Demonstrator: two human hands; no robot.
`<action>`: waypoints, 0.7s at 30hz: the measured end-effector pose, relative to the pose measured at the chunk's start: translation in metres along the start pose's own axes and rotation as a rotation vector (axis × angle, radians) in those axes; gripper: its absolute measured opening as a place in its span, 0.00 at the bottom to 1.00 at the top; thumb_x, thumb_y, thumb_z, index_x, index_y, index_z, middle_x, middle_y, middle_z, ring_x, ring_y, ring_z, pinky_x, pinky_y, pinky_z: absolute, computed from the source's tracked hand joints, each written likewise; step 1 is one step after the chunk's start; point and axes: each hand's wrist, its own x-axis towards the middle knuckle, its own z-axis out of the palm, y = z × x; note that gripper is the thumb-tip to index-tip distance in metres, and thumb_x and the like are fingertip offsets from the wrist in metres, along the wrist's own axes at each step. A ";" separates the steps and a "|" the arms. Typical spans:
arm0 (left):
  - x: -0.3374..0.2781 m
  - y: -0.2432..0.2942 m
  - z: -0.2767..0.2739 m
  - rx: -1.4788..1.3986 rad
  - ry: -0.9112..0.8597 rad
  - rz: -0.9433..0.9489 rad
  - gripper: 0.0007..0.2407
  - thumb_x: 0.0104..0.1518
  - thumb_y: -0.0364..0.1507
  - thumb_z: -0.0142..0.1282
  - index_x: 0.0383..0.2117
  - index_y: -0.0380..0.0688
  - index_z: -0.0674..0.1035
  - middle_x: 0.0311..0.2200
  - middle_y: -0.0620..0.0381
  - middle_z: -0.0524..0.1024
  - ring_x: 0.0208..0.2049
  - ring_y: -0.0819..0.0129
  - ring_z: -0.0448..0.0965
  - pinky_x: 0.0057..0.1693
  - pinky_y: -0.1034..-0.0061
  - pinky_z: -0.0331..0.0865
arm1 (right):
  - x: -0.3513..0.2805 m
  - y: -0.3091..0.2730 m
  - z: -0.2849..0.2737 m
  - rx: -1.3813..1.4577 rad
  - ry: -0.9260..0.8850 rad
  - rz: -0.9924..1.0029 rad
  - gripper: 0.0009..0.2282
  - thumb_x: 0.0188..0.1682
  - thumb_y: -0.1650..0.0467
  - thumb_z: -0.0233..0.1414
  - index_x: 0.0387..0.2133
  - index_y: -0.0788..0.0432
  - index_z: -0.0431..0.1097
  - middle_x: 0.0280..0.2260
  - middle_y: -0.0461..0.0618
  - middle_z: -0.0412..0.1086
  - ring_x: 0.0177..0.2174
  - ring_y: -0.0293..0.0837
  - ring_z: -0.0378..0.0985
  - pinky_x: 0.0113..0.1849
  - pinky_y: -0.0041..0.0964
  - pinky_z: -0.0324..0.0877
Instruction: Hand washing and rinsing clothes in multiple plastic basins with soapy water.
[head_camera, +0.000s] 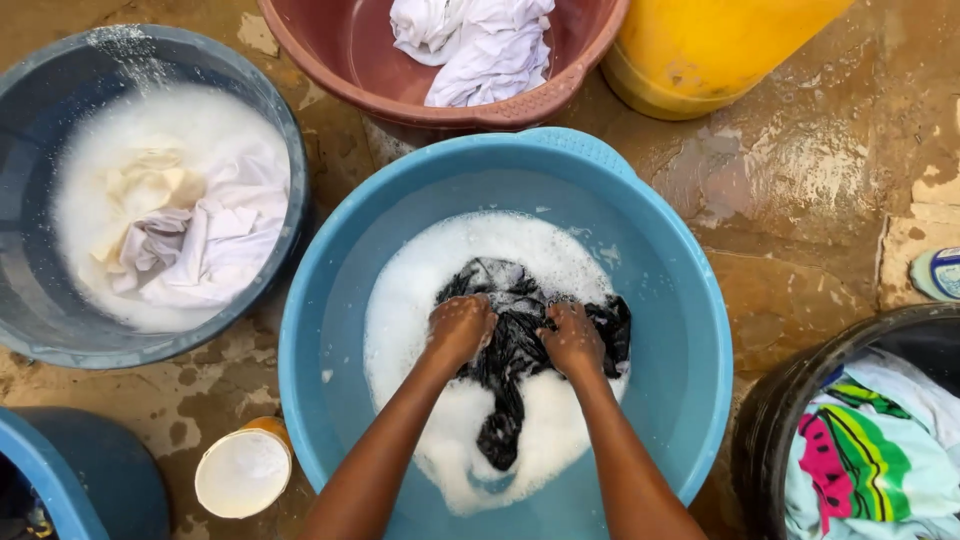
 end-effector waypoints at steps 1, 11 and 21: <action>-0.003 0.013 -0.009 -0.007 -0.007 -0.003 0.09 0.59 0.37 0.54 0.25 0.51 0.80 0.22 0.58 0.79 0.32 0.54 0.84 0.37 0.62 0.75 | 0.004 0.005 0.004 -0.005 -0.006 0.006 0.14 0.48 0.64 0.59 0.47 0.49 0.72 0.44 0.46 0.72 0.46 0.54 0.78 0.43 0.53 0.74; -0.028 0.047 -0.103 -0.536 0.028 -0.220 0.07 0.63 0.31 0.52 0.37 0.48 0.84 0.26 0.50 0.82 0.39 0.52 0.82 0.49 0.60 0.73 | 0.004 0.007 -0.049 0.202 0.077 0.108 0.07 0.42 0.66 0.58 0.34 0.44 0.79 0.28 0.42 0.78 0.37 0.48 0.81 0.41 0.42 0.72; -0.037 0.057 -0.135 -0.900 -0.019 -0.128 0.07 0.66 0.29 0.54 0.33 0.39 0.79 0.26 0.54 0.73 0.31 0.63 0.70 0.41 0.72 0.62 | 0.013 0.009 -0.078 1.197 0.214 -0.112 0.03 0.51 0.77 0.53 0.35 0.59 0.69 0.29 0.39 0.59 0.30 0.33 0.69 0.32 0.22 0.68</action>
